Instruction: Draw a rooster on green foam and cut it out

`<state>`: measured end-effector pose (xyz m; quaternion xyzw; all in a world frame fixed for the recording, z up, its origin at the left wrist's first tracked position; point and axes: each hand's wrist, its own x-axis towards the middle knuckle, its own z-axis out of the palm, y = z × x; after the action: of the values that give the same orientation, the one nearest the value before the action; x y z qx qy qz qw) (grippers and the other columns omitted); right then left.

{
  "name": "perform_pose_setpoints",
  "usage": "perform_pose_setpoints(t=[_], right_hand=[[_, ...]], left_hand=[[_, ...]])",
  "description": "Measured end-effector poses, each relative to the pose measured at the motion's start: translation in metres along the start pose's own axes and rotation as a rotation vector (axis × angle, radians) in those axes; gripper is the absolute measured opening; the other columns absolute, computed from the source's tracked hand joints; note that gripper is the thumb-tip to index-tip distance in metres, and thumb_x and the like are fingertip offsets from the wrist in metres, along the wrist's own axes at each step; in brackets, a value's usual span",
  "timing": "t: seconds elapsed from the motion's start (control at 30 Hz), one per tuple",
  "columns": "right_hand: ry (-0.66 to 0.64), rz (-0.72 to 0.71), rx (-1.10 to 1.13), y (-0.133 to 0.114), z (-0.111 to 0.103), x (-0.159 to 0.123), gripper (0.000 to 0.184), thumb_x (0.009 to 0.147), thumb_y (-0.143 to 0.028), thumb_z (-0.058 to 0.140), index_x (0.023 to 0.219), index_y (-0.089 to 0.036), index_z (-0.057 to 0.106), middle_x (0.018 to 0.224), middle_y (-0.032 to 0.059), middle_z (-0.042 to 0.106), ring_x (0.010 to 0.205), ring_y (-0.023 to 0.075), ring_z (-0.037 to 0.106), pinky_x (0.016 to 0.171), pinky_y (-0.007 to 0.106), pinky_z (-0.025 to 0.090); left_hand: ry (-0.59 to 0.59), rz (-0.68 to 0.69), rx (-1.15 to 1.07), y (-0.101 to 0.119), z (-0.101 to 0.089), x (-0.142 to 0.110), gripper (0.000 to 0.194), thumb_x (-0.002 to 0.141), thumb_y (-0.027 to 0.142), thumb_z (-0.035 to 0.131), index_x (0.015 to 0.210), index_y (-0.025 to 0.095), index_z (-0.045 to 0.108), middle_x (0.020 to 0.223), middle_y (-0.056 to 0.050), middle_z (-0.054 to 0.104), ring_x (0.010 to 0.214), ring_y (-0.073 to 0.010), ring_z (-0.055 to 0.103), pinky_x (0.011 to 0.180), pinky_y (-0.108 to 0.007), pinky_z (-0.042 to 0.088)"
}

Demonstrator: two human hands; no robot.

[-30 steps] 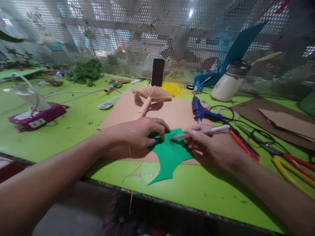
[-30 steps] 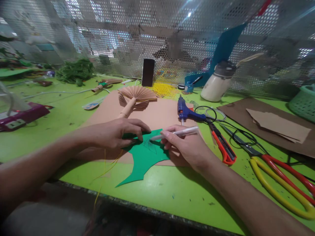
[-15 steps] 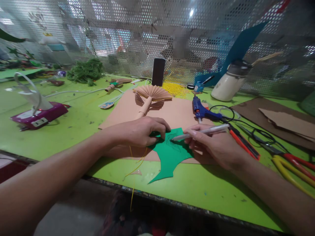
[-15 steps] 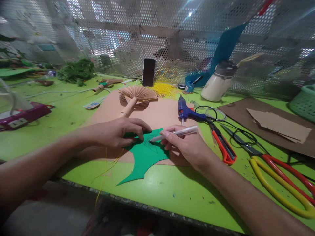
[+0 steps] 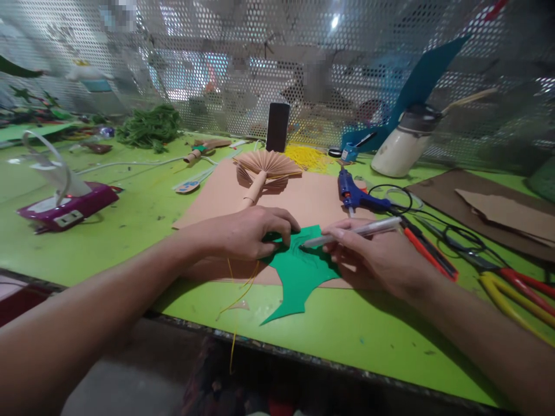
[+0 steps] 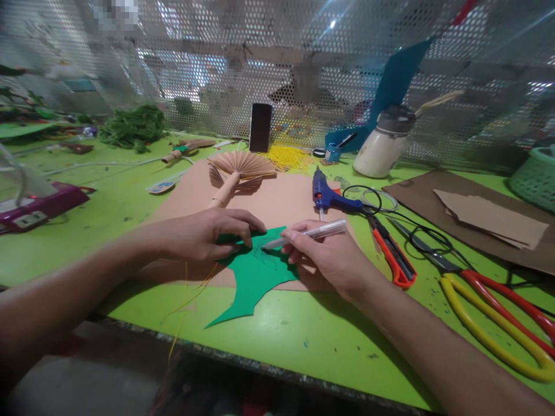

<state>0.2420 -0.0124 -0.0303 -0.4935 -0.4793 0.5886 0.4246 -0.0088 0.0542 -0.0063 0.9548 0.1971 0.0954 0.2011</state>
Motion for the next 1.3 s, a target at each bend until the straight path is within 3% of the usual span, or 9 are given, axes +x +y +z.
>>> perform_pose_setpoints(t=[0.33, 0.5, 0.73, 1.0, 1.2, 1.3], right_hand=[[-0.036, 0.000, -0.051, -0.0003, -0.0022, -0.0009, 0.024, 0.078, -0.038, 0.083, 0.067, -0.018, 0.077, 0.059, 0.0022, 0.070, 0.050, 0.0103, 0.056, 0.046, 0.021, 0.038], [0.021, -0.011, -0.011, 0.0023, 0.0004, 0.0005, 0.025, 0.071, -0.045, 0.088, 0.079, -0.023, 0.079, 0.071, 0.0012, 0.075, 0.061, 0.0119, 0.062, 0.056, 0.022, 0.047], [-0.033, 0.034, -0.040, -0.0039, 0.0017, -0.0042, 0.028, 0.072, -0.042, 0.088, 0.068, -0.018, 0.075, 0.061, 0.0020, 0.071, 0.052, 0.0111, 0.058, 0.050, 0.023, 0.043], [-0.027, -0.009, -0.013, -0.0003, 0.0013, -0.0017, 0.026, 0.071, -0.044, 0.088, 0.076, -0.020, 0.079, 0.069, 0.0005, 0.074, 0.061, 0.0106, 0.062, 0.057, 0.021, 0.046], [-0.048, 0.018, -0.043, -0.0028, -0.0011, -0.0032, 0.025, 0.075, -0.040, 0.085, 0.069, -0.017, 0.077, 0.060, 0.0018, 0.070, 0.051, 0.0103, 0.057, 0.050, 0.023, 0.042], [-0.012, -0.022, -0.032, -0.0008, -0.0020, -0.0005, 0.022, 0.074, -0.040, 0.085, 0.074, -0.019, 0.078, 0.063, 0.0003, 0.071, 0.056, 0.0104, 0.060, 0.052, 0.022, 0.043]], left_hand=[[0.000, -0.005, -0.012, -0.0013, -0.0005, -0.0020, 0.022, 0.080, -0.001, 0.063, 0.091, 0.017, 0.070, 0.130, -0.012, 0.067, 0.117, -0.0235, 0.066, 0.105, -0.036, 0.051], [-0.012, -0.048, -0.003, 0.0000, -0.0013, -0.0024, 0.022, 0.083, 0.001, 0.062, 0.093, 0.018, 0.072, 0.131, -0.010, 0.067, 0.117, -0.0236, 0.067, 0.106, -0.035, 0.051], [-0.009, -0.042, -0.015, -0.0006, -0.0006, -0.0016, 0.019, 0.081, 0.000, 0.064, 0.089, 0.016, 0.070, 0.131, -0.011, 0.067, 0.117, -0.0246, 0.066, 0.106, -0.036, 0.050], [-0.012, -0.043, -0.011, -0.0014, 0.0000, -0.0015, 0.022, 0.082, 0.000, 0.063, 0.094, 0.016, 0.073, 0.131, -0.011, 0.067, 0.118, -0.0244, 0.066, 0.106, -0.037, 0.050], [-0.016, -0.054, -0.019, -0.0005, -0.0004, -0.0011, 0.019, 0.082, -0.001, 0.064, 0.090, 0.015, 0.070, 0.132, -0.011, 0.067, 0.116, -0.0246, 0.066, 0.104, -0.038, 0.050], [-0.015, -0.058, -0.020, 0.0003, -0.0003, -0.0010, 0.021, 0.081, -0.002, 0.063, 0.091, 0.015, 0.072, 0.131, -0.011, 0.067, 0.116, -0.0246, 0.066, 0.105, -0.038, 0.050]])
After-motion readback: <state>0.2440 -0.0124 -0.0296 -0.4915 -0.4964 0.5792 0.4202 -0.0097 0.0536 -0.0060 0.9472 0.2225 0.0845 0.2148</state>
